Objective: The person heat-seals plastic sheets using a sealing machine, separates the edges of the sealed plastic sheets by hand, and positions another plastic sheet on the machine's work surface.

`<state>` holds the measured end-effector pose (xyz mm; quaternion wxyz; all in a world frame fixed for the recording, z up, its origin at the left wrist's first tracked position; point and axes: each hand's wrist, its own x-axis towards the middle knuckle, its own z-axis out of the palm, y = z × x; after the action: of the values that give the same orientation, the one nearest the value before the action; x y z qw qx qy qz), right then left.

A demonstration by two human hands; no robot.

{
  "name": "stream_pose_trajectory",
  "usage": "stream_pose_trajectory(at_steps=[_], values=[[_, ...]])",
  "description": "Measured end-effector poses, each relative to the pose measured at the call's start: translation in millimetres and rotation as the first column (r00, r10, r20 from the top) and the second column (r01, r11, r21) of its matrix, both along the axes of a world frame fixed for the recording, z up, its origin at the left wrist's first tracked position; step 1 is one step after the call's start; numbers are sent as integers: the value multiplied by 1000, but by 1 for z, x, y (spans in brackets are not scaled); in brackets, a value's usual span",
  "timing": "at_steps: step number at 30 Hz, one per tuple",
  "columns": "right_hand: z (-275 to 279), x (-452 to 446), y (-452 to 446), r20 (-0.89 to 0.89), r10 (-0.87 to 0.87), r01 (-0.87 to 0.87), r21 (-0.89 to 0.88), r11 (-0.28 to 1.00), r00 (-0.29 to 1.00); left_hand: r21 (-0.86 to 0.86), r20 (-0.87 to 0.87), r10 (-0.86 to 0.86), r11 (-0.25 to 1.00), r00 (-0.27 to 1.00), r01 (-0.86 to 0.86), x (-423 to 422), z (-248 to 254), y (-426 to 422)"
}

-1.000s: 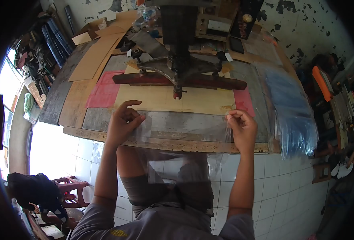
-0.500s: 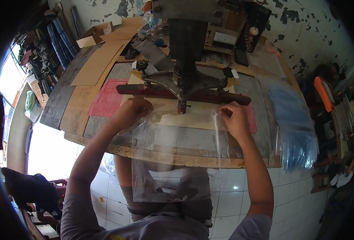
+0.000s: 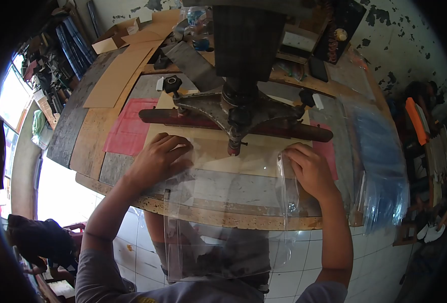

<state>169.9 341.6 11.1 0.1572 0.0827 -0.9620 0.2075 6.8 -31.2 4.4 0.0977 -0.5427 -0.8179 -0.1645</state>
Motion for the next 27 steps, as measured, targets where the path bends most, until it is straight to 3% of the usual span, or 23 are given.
stream_pose_trajectory(at_steps=[6,9,16,25,27], values=[[21,13,-15,73,-8,13,-70,997,997,-63,107,4,998,994,2,4,17,-4],[3,17,-3,60,1,5,-108,994,998,-85,127,-2,996,992,13,2,15,-8],[-12,18,-3,-72,-34,31,-39,999,997,-87,206,30,996,978,-12,8,22,-8],[-19,17,0,-107,-52,40,-109,993,993,-68,149,13,998,989,-3,8,17,-9],[-17,17,2,-167,-7,13,31,999,986,-55,111,-7,998,994,13,9,20,-8]])
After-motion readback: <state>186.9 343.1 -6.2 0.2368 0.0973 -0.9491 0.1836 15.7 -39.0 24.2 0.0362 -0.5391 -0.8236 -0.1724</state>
